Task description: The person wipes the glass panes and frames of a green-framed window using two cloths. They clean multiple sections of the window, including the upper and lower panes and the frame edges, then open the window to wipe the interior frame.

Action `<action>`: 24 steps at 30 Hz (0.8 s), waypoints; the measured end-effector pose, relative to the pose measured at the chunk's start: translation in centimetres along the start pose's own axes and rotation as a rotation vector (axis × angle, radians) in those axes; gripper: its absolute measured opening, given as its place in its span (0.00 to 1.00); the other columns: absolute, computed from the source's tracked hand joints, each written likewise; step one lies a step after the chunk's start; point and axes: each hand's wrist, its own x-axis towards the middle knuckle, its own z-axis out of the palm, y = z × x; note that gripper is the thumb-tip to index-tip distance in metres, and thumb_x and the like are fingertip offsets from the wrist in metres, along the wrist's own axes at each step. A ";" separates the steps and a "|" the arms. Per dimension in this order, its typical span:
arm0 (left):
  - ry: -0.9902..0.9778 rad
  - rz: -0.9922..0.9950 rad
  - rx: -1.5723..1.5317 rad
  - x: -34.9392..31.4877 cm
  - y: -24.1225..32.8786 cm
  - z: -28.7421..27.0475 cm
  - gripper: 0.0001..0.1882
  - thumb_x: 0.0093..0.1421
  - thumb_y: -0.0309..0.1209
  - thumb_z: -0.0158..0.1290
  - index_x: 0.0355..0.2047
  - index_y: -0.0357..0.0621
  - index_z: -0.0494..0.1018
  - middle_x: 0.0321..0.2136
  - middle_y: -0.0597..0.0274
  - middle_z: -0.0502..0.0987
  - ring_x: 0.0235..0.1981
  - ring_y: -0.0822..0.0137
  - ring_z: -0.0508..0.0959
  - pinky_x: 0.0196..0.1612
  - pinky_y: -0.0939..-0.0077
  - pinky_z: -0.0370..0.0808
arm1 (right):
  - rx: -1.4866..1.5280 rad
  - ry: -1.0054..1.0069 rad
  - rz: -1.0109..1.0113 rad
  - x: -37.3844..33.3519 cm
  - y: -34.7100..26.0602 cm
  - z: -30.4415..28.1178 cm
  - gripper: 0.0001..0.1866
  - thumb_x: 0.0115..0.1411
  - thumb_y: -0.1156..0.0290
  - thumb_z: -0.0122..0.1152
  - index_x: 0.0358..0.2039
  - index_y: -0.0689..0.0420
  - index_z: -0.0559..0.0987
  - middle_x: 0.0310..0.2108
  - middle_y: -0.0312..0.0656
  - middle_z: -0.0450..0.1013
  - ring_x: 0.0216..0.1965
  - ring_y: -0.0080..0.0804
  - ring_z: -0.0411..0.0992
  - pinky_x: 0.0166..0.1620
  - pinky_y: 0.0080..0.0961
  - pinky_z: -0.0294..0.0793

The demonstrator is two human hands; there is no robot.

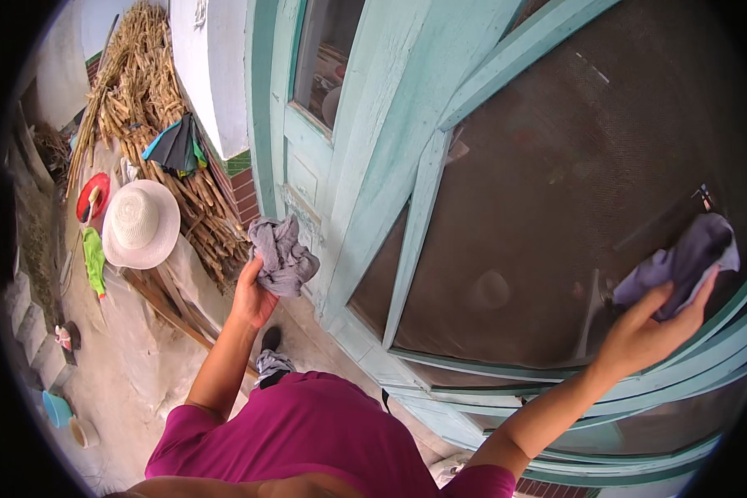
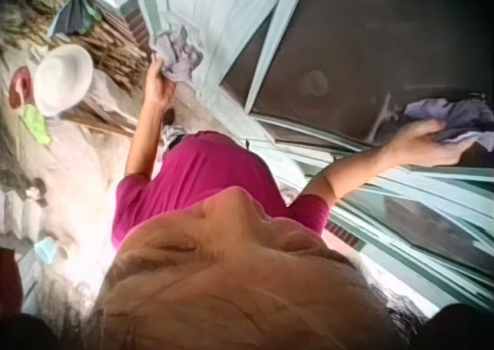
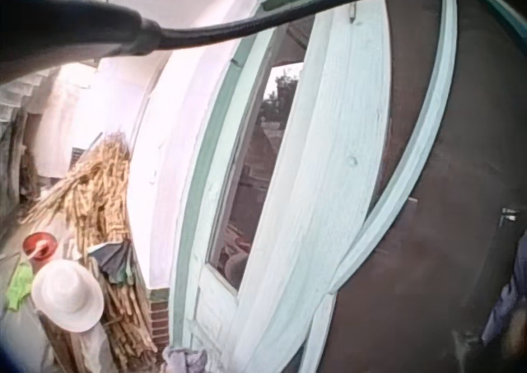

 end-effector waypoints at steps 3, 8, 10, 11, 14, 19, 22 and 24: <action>-0.086 0.076 0.009 4.0 4.8 0.2 0.29 0.74 0.37 0.52 0.70 0.39 0.62 0.65 0.53 0.72 0.64 0.55 0.74 0.68 0.53 0.72 | 0.416 -0.736 0.001 -9.1 -11.1 3.5 0.35 0.52 0.82 0.67 0.63 0.52 0.78 0.48 0.50 0.73 0.50 0.52 0.74 0.53 0.41 0.76; -0.314 0.170 0.137 11.2 11.9 2.8 0.28 0.75 0.38 0.51 0.70 0.40 0.62 0.67 0.55 0.70 0.68 0.56 0.70 0.70 0.53 0.66 | 0.429 -0.511 -0.326 -5.6 -17.9 4.7 0.31 0.40 0.80 0.67 0.48 0.40 0.89 0.37 0.35 0.71 0.33 0.34 0.70 0.33 0.28 0.75; -0.388 0.209 0.234 14.5 12.7 3.3 0.34 0.75 0.44 0.50 0.73 0.37 0.57 0.70 0.54 0.66 0.71 0.53 0.65 0.73 0.53 0.60 | 0.382 0.006 -0.174 -0.5 -17.9 6.5 0.28 0.51 0.90 0.65 0.53 0.57 0.81 0.46 0.46 0.71 0.42 0.41 0.73 0.47 0.34 0.75; -0.445 0.238 0.245 16.0 12.8 3.8 0.35 0.76 0.45 0.49 0.72 0.35 0.57 0.71 0.52 0.64 0.72 0.53 0.64 0.74 0.52 0.58 | 0.223 0.184 -0.160 2.8 -18.0 7.1 0.26 0.57 0.91 0.61 0.57 0.64 0.76 0.49 0.48 0.72 0.47 0.44 0.73 0.53 0.36 0.74; -0.550 0.459 0.167 20.5 10.7 5.4 0.25 0.77 0.42 0.44 0.60 0.31 0.70 0.67 0.51 0.68 0.67 0.55 0.68 0.76 0.57 0.49 | 0.110 0.226 -0.149 8.6 -22.6 11.2 0.30 0.55 0.91 0.60 0.60 0.62 0.77 0.52 0.51 0.73 0.50 0.46 0.73 0.57 0.37 0.72; -0.630 1.124 1.119 25.1 12.4 10.7 0.13 0.65 0.29 0.52 0.42 0.29 0.79 0.72 0.40 0.58 0.73 0.36 0.58 0.73 0.40 0.51 | 0.193 -0.327 -0.544 0.8 -29.5 13.6 0.27 0.39 0.71 0.68 0.43 0.35 0.90 0.35 0.27 0.74 0.27 0.24 0.68 0.26 0.21 0.66; -0.564 1.315 1.286 29.0 12.9 10.9 0.15 0.53 0.24 0.58 0.41 0.32 0.81 0.76 0.40 0.52 0.75 0.30 0.52 0.68 0.30 0.53 | 0.225 -0.393 -0.541 -3.0 -29.6 13.2 0.23 0.43 0.68 0.72 0.42 0.31 0.90 0.36 0.24 0.74 0.27 0.23 0.67 0.27 0.19 0.61; -0.598 1.369 1.524 31.2 12.8 10.7 0.18 0.46 0.22 0.61 0.41 0.39 0.81 0.77 0.42 0.49 0.77 0.29 0.47 0.66 0.30 0.55 | 0.241 -0.334 -0.522 -3.8 -28.3 12.6 0.23 0.43 0.66 0.73 0.43 0.29 0.89 0.36 0.23 0.74 0.27 0.22 0.66 0.28 0.20 0.61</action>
